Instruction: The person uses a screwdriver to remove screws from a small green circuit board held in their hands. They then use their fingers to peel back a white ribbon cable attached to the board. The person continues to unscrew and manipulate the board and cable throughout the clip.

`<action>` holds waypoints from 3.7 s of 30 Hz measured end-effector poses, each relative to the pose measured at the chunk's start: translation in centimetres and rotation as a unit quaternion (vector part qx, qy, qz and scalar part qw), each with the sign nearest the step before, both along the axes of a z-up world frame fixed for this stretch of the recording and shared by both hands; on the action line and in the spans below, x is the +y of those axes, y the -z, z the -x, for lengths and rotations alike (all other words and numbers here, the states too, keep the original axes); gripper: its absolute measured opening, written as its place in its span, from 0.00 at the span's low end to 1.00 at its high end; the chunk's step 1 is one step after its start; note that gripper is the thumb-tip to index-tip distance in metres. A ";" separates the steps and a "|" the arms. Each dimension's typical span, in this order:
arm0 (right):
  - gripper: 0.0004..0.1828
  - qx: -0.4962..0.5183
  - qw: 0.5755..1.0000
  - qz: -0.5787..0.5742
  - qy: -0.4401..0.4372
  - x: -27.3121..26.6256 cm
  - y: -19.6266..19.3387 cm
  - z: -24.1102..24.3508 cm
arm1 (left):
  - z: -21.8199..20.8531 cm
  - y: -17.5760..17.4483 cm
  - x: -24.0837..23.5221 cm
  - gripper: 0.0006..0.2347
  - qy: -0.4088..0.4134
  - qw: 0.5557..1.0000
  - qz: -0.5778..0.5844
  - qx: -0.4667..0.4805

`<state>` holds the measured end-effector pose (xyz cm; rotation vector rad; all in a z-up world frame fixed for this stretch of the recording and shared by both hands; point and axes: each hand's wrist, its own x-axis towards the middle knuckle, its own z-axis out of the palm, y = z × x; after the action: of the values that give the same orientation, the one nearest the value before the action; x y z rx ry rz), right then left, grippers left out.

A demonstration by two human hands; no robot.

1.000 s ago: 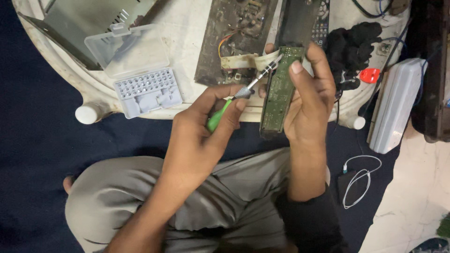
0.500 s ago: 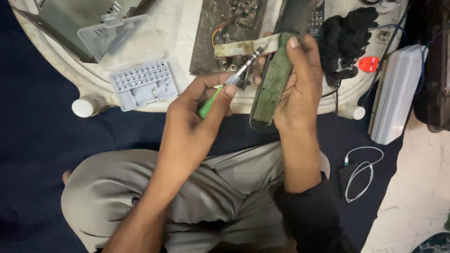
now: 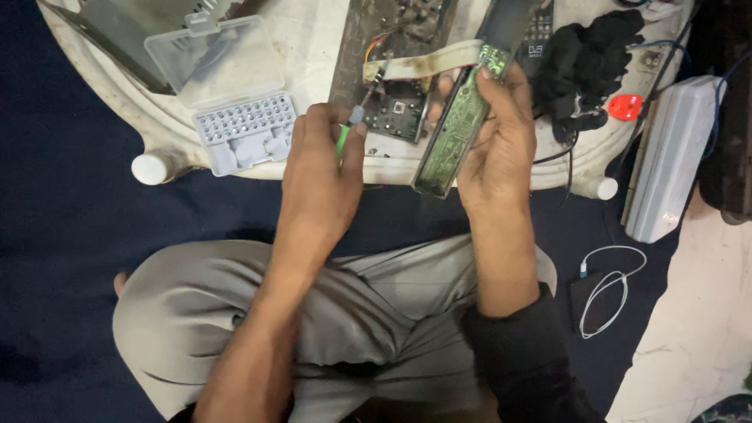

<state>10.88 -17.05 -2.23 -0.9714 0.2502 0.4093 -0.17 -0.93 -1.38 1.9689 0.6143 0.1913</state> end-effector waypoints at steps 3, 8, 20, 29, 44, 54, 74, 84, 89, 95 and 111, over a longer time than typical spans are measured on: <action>0.15 -0.008 1.000 0.005 0.011 -0.1 0.1 0.3 | 0.0 1.1 -0.3 0.09 -0.013 0.996 -0.086 0.005; 0.16 -0.049 0.997 0.038 0.046 -0.5 -0.1 -0.1 | 0.0 2.5 -0.7 0.09 -0.045 0.980 -0.186 0.053; 0.10 -0.048 0.999 0.004 0.007 -0.2 -0.2 0.3 | -1.4 3.2 -0.7 0.19 -0.025 0.958 -0.247 0.142; 0.07 -0.033 0.999 0.027 0.011 0.0 -0.6 0.4 | -0.3 2.7 -2.1 0.05 0.115 0.961 -0.245 0.059; 0.09 -0.040 0.999 0.013 0.004 0.1 -0.9 0.3 | -1.1 2.8 -3.2 0.06 0.125 0.941 -0.310 0.055; 0.15 -0.053 0.997 -0.032 -0.034 0.0 -1.2 0.4 | -2.3 -0.1 -2.4 0.07 -0.011 0.954 0.293 -0.066; 0.19 -0.102 0.993 -0.046 -0.047 -0.3 -1.5 0.5 | -2.4 -1.7 -2.3 0.07 0.034 0.946 0.291 -0.138; 0.24 -0.097 0.993 -0.040 -0.055 -0.2 -2.1 0.8 | -2.2 -2.8 -2.2 0.09 0.077 0.984 0.047 -0.151; 0.25 -0.111 0.990 -0.060 -0.065 0.1 -2.2 1.0 | -2.2 -3.0 -2.4 0.09 0.088 0.983 -0.027 -0.159; 0.29 -0.091 0.994 -0.032 -0.046 0.5 -2.6 1.0 | -2.3 -2.9 -2.3 0.09 0.087 0.982 -0.023 -0.165; 0.20 -0.105 0.990 -0.070 -0.061 -0.2 -2.2 0.2 | -2.5 -3.0 -1.9 0.09 0.107 0.979 0.060 -0.160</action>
<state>10.64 -17.23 -0.07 -0.8866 -0.0295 0.4272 2.33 -2.81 1.57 1.8212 0.1975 0.3220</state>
